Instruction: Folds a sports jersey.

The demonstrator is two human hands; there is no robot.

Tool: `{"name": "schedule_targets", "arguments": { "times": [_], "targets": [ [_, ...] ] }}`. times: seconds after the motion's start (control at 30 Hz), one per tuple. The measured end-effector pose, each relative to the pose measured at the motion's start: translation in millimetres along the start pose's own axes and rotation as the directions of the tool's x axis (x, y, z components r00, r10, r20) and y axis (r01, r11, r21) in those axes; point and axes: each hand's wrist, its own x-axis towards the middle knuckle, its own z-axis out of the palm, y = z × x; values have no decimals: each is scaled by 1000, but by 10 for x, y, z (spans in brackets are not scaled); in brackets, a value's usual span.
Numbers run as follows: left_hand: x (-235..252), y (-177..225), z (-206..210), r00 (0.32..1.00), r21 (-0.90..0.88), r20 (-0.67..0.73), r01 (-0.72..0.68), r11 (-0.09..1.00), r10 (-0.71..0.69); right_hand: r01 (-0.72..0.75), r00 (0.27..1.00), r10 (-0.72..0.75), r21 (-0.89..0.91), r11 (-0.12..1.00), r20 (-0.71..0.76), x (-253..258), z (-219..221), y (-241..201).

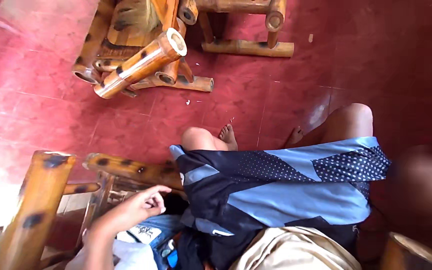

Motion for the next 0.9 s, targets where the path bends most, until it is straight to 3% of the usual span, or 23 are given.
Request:
{"name": "schedule_targets", "arguments": {
  "times": [0.1, 0.17, 0.2, 0.23, 0.3, 0.33, 0.4, 0.47, 0.57, 0.67, 0.77, 0.9],
  "targets": [
    [32, 310, 17, 946, -3, -318, -70, 998, 65, -178, 945, 188, -62, 982, 267, 176, -285, -172],
    [173, 506, 134, 861, -207, -507, -73, 976, -43, -229, 835, 266, -134, 964, 482, 291, -461, -233],
    [282, 579, 205, 824, -338, -549, -62, 939, -143, -232, 814, 268, -135, 963, 516, 325, -511, -231],
    [402, 610, 277, 796, -441, -562, -59, 896, -224, -240, 839, 259, -101, 965, 479, 345, -526, -218],
    [624, 571, 402, 779, -571, -556, -104, 815, -290, -338, 910, 316, 43, 940, 267, 418, -432, -276],
    [708, 539, 466, 773, -617, -560, -149, 773, -299, -415, 903, 391, 122, 902, 179, 483, -337, -337],
    [813, 468, 583, 767, -656, -581, -243, 715, -272, -522, 853, 493, 260, 813, 170, 612, -128, -403],
    [809, 402, 659, 746, -605, -626, -281, 745, -227, -566, 821, 540, 383, 730, 184, 675, 108, -399],
    [718, 322, 748, 586, -513, -748, -214, 831, -310, -543, 812, 565, 542, 641, 144, 681, 270, -393],
    [573, 292, 852, 492, -513, -778, -138, 847, -391, -501, 819, 572, 538, 678, 41, 625, 275, -315],
    [560, 337, 901, 548, -575, -714, -105, 811, -435, -488, 828, 559, 426, 762, -52, 578, 231, -213],
    [608, 347, 912, 780, -825, -423, -121, 553, -461, -488, 848, 525, 275, 828, -75, 557, 113, -258]
  ]
}}
